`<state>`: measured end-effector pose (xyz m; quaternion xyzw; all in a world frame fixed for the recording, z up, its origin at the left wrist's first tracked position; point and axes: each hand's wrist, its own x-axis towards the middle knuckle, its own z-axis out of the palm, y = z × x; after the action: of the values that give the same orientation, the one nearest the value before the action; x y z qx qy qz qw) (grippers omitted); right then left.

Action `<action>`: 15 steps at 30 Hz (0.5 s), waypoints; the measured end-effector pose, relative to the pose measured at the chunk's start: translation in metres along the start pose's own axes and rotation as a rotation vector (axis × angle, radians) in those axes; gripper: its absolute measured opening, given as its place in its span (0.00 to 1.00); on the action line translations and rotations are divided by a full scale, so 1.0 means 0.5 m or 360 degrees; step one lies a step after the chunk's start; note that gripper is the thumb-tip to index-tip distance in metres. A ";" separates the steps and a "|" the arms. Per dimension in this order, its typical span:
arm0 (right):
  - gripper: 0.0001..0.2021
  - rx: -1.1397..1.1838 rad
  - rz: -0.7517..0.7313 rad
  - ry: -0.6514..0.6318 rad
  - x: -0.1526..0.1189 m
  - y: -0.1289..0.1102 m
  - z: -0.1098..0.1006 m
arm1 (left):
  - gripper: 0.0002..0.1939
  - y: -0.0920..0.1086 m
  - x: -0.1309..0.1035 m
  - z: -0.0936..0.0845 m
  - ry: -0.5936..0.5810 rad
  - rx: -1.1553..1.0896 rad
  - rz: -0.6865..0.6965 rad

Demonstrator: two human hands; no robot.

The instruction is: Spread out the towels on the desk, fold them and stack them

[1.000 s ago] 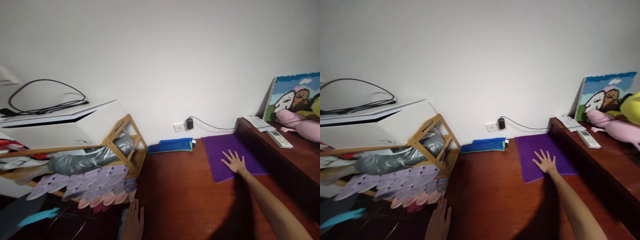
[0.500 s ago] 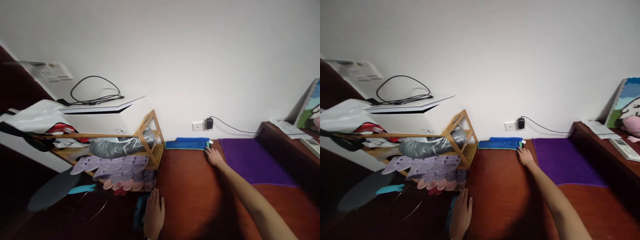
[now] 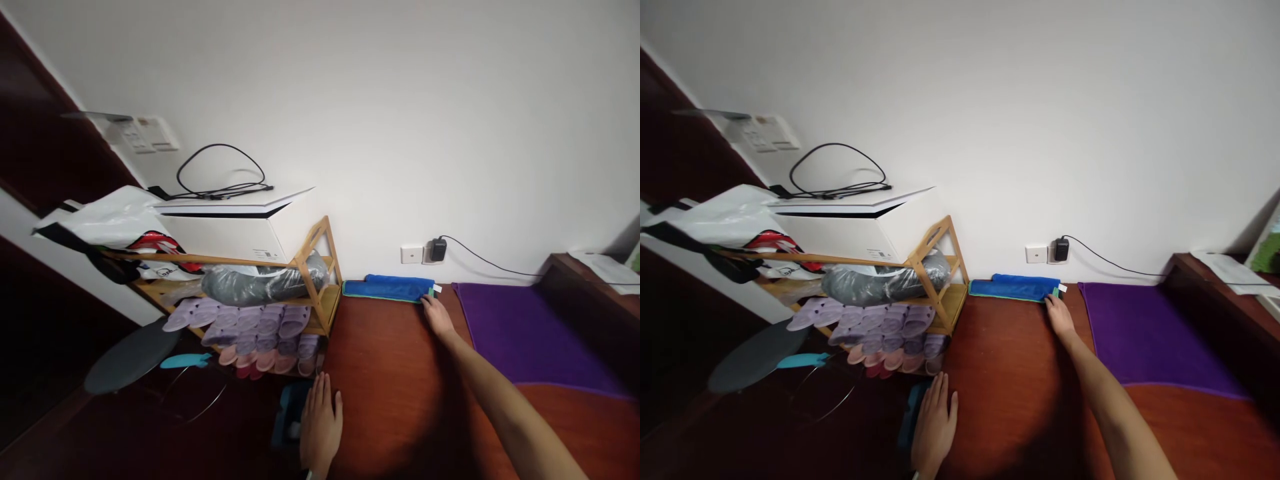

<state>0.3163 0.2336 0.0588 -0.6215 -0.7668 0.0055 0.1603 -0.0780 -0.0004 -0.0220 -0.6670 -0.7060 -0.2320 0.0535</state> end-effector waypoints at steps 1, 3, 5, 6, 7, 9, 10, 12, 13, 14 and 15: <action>0.28 0.0027 -0.0029 0.0025 0.006 -0.004 -0.014 | 0.30 0.002 0.000 -0.002 -0.0001 0.0003 -0.0004; 0.26 0.0079 -0.0096 0.0073 0.023 -0.018 -0.050 | 0.30 0.005 0.001 -0.006 -0.0014 0.0009 -0.0027; 0.23 0.0118 -0.0168 0.0119 0.038 -0.041 -0.099 | 0.30 0.009 0.003 -0.008 -0.0035 0.0018 -0.0051; 0.21 0.0143 -0.0208 0.0154 0.042 -0.057 -0.130 | 0.30 0.010 0.004 -0.008 -0.0041 0.0021 -0.0057; 0.20 0.0187 -0.0260 0.0209 0.041 -0.075 -0.165 | 0.30 0.012 0.006 -0.008 -0.0040 0.0022 -0.0061; 0.18 0.0334 -0.0399 0.0360 0.020 -0.117 -0.247 | 0.29 0.014 0.011 -0.008 -0.0013 0.0012 -0.0056; 0.16 0.0424 -0.0468 0.0431 -0.001 -0.138 -0.290 | 0.29 0.015 0.014 -0.011 0.0008 -0.0002 -0.0042; 0.16 0.0576 -0.0561 0.0459 -0.061 -0.177 -0.374 | 0.28 0.018 0.022 -0.023 0.0057 -0.0046 0.0014; 0.17 0.0620 -0.0575 0.0394 -0.098 -0.192 -0.410 | 0.27 0.021 0.025 -0.033 0.0082 -0.0078 0.0049; 0.18 0.0654 -0.0570 0.0295 -0.138 -0.203 -0.442 | 0.26 0.025 0.028 -0.046 0.0103 -0.0125 0.0088; 0.20 0.0685 -0.0557 0.0181 -0.179 -0.212 -0.467 | 0.25 0.033 0.030 -0.061 0.0118 -0.0190 0.0124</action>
<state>0.2902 0.0797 0.2807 -0.4307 -0.8334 0.1056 0.3299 -0.0709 0.0010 0.0148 -0.6870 -0.6619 -0.2960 0.0488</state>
